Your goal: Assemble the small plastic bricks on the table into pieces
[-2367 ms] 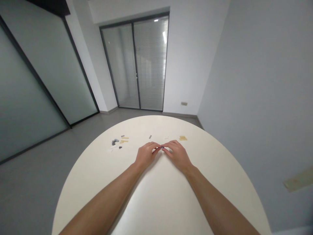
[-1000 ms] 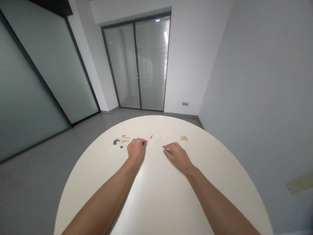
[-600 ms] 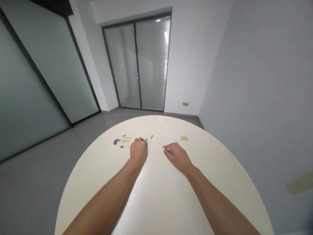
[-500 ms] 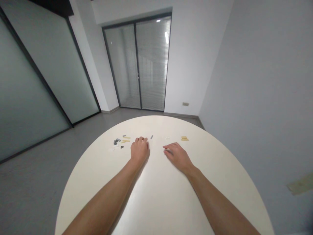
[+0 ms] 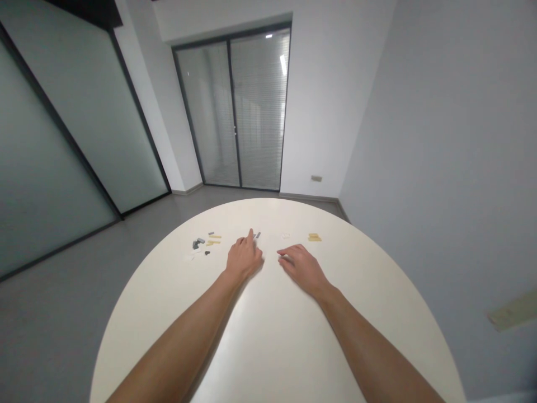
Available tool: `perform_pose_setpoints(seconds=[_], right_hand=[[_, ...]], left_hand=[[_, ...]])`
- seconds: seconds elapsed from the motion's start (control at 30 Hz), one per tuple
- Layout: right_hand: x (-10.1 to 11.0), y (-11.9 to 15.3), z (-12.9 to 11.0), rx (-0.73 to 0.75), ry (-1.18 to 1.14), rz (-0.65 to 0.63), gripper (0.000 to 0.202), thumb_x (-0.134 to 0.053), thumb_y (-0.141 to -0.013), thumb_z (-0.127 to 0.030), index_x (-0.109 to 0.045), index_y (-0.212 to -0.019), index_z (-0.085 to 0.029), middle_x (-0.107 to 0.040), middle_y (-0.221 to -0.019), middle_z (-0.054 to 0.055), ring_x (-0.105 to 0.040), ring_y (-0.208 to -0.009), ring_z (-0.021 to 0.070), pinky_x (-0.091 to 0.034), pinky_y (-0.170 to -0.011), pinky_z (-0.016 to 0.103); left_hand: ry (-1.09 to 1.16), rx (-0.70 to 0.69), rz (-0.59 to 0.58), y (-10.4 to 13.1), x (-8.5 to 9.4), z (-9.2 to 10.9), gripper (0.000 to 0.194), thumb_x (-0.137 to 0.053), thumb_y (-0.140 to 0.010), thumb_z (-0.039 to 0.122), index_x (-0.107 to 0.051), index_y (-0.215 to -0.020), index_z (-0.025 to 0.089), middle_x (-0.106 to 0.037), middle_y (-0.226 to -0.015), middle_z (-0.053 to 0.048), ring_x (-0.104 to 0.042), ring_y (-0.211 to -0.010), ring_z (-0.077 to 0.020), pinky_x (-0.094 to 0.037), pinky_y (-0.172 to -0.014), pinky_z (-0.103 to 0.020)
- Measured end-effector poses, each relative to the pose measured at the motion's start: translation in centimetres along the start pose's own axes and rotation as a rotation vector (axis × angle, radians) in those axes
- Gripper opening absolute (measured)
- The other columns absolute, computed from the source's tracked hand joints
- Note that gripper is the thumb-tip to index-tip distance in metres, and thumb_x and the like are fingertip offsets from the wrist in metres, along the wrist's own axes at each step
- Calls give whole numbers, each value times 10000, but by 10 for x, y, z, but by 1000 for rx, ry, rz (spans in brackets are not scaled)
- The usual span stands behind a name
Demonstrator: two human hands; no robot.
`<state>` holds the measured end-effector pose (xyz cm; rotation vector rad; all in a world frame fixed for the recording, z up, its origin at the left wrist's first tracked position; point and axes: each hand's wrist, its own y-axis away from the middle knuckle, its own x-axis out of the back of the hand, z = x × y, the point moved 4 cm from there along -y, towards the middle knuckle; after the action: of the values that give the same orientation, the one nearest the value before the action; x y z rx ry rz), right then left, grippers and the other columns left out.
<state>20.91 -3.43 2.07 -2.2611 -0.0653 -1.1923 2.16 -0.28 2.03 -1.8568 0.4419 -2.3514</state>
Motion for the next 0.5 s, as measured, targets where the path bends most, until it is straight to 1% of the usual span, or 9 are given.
perform_pose_setpoints(seconds=[0.1, 0.23, 0.37, 0.5], right_hand=[[0, 0, 0, 5, -1, 7, 202, -592, -917, -247, -713, -1078, -235, -730, -1075, 57, -604, -1091, 215, -494, -953, 376], [-1, 0, 0, 24, 1, 9, 206, -588, -920, -245, -711, -1085, -232, -733, -1070, 55, -599, -1091, 215, -490, -960, 374], [-1, -1, -2, 29, 3, 1, 202, -592, -917, -236, -712, -1079, -221, -736, -1066, 53, -598, -1084, 212, -487, -962, 370], [-1, -1, -1, 28, 6, -3, 204, -590, -920, -237, -710, -1084, -220, -735, -1068, 51, -596, -1085, 210, -486, -961, 368]], left_hand=[[6, -24, -11, -2, -1, 3, 694, -418, -896, 307, -250, -1530, 79, -604, -1330, -191, -519, -1261, -291, -433, -1000, -390], [13, -66, -11, -3, -5, 5, 717, -419, -888, 329, -249, -1533, 64, -590, -1352, -188, -503, -1276, -295, -399, -1046, -404], [17, -89, -14, -3, -6, 5, 726, -423, -886, 350, -251, -1535, 74, -575, -1373, -184, -496, -1286, -291, -384, -1063, -408], [34, -112, -11, -3, -7, 5, 711, -420, -892, 336, -259, -1536, 81, -542, -1421, -170, -487, -1301, -279, -383, -1074, -396]])
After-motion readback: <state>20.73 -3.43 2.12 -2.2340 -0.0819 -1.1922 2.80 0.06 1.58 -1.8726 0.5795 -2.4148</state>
